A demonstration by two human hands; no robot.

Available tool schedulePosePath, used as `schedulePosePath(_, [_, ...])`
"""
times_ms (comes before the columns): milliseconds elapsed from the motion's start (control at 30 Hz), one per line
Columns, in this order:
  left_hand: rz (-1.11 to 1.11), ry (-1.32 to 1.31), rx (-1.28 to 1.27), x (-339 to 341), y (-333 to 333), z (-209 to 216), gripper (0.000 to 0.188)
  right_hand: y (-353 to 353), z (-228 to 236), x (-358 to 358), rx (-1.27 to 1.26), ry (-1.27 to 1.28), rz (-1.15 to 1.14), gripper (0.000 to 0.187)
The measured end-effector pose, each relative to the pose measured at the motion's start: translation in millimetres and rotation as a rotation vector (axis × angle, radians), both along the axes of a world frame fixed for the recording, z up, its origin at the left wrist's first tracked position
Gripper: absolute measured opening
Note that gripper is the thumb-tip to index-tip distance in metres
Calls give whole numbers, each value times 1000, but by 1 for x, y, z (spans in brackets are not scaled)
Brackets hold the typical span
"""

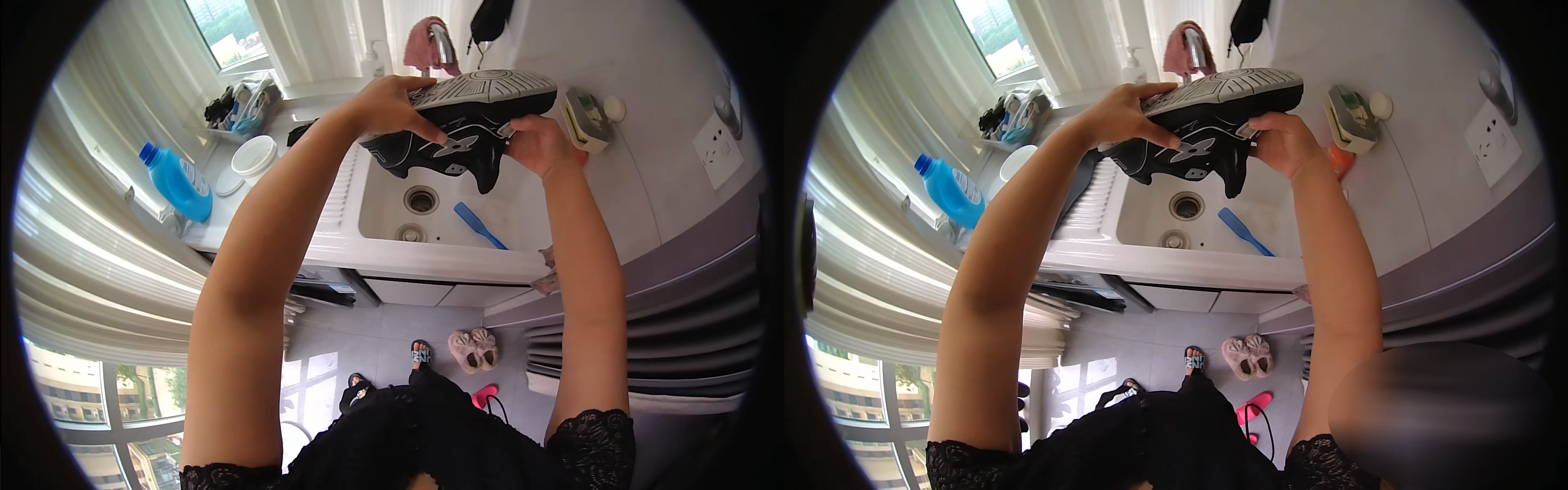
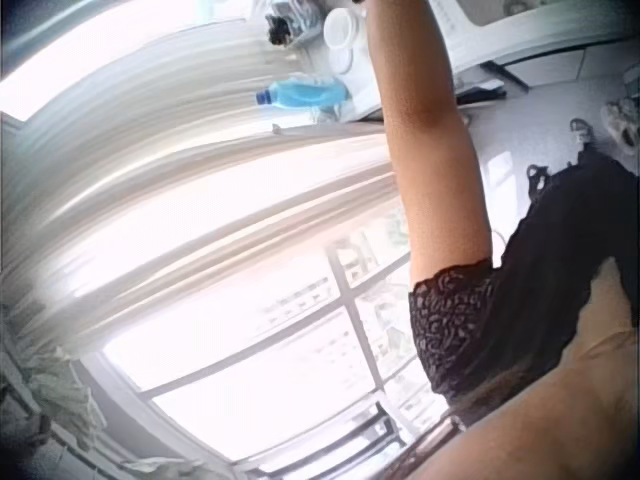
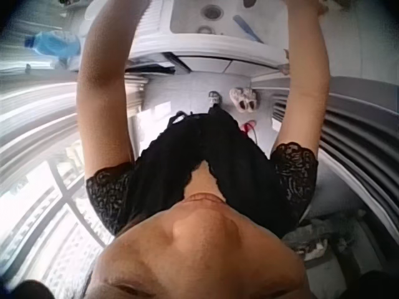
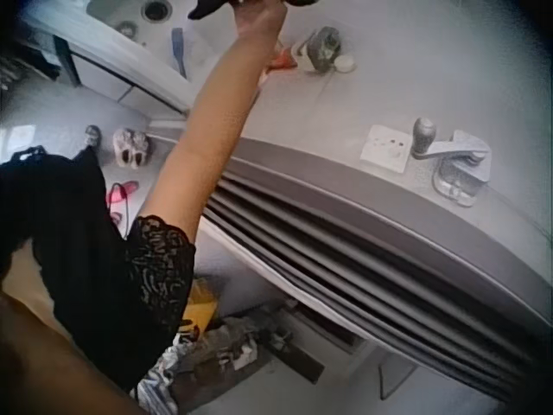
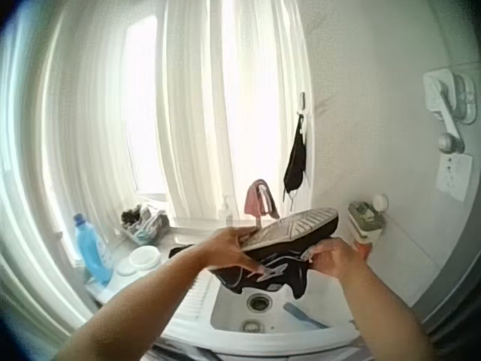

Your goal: The person scrubs a black sneaker with a blue brush under running water, rinses it, and places it on a windowsill to dry. Then the person washes a black sock by hand under the tap and wrings it out.

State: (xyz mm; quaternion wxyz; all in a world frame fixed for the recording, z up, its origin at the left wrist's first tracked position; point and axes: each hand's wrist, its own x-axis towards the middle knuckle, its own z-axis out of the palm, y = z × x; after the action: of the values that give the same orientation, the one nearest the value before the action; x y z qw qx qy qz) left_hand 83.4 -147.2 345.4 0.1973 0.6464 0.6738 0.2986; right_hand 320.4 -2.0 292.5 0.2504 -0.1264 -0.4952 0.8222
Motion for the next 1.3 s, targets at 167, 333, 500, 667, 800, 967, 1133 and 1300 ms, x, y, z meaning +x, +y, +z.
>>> schedulePosePath(167, [-34, 109, -56, 25, 33, 6, 95, 31, -27, 22, -99, 55, -48, 48])
schedulePosePath(333, [-49, 32, -7, 23, 42, -1, 97, 20, -8, 26, -44, 67, -73, 44])
schedulePosePath(500, [72, -450, 7, 19, 32, -37, 92, -24, -81, -4, -295, 150, -1050, 39])
schedulePosePath(667, [204, -523, 184, 34, 14, -58, 94, -99, -92, -69, -777, 118, -466, 62])
schedulePosePath(800, [434, -366, 159, 41, 16, -67, 98, -102, -111, -113, -659, 450, -517, 53])
schedulePosePath(967, [533, -62, 84, 66, 8, -43, 104, -80, -114, -125, -573, 339, -361, 48])
schedulePosePath(1133, [532, 140, 49, 90, 16, -47, 102, -78, -100, -127, -571, 325, -212, 46])
schedulePosePath(1300, [513, 203, 89, 106, 23, -41, 97, -75, -96, -127, -566, 324, -160, 45])
